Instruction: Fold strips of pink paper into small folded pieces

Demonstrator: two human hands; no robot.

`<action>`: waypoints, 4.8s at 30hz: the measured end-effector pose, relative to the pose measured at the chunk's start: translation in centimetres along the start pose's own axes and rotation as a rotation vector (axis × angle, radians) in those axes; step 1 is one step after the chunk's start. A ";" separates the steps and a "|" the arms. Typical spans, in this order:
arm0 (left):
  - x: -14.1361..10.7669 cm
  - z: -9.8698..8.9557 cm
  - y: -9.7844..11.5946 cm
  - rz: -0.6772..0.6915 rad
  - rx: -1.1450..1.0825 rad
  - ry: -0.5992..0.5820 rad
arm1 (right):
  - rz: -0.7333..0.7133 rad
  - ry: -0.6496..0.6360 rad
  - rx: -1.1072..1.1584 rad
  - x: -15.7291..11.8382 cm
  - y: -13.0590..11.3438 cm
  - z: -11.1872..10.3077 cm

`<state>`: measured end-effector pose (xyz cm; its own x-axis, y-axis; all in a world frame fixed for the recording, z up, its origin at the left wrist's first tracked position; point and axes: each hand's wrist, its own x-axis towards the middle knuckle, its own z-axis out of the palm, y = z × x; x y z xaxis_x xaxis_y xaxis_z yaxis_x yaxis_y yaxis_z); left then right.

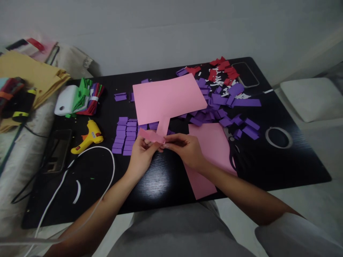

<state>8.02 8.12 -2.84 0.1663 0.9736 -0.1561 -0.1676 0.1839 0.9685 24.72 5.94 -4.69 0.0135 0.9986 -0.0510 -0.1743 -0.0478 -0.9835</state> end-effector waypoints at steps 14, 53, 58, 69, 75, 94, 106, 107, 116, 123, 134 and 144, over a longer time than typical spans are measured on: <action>-0.3 0.2 0.0 0.036 0.083 0.117 | -0.008 -0.032 0.007 -0.1 -0.1 0.3; -1.2 0.7 -1.0 0.108 0.168 0.032 | -0.090 0.101 -0.171 -0.4 0.0 0.7; -1.0 0.6 -0.9 0.100 0.204 0.033 | -0.065 0.106 -0.180 -0.3 0.1 0.7; -0.9 0.6 -0.5 0.060 0.155 -0.041 | -0.049 0.087 -0.199 -0.2 -0.1 0.5; -1.1 0.3 -0.3 0.079 0.228 -0.065 | -0.010 0.082 -0.193 -0.1 0.0 0.4; -1.7 0.6 -0.8 0.265 0.408 -0.004 | -0.076 0.053 -0.070 -0.5 -0.5 0.5; -1.8 0.1 -0.5 0.302 0.542 0.106 | -0.107 0.040 -0.118 -0.7 -0.8 0.8; -1.7 0.1 -0.5 0.283 0.509 0.115 | -0.110 0.031 -0.114 -0.7 -0.8 0.9; -0.8 0.2 0.0 0.073 0.088 -0.007 | 0.033 -0.040 0.056 -0.1 -1.2 0.3; -0.6 -0.5 0.2 -0.047 -0.158 -0.072 | 0.092 -0.091 0.217 0.5 -1.2 -0.6; -0.9 -0.7 0.5 0.106 0.085 -0.065 | 0.070 0.001 -0.005 0.4 -1.0 -0.6; -1.1 -0.2 0.3 0.197 0.256 0.004 | 0.050 -0.016 0.004 0.3 -1.2 -0.1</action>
<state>7.62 7.11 -2.40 0.1508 0.9878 0.0388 0.0538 -0.0474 0.9974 25.03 6.25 -3.50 -0.0112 0.9952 -0.0973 -0.1780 -0.0977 -0.9792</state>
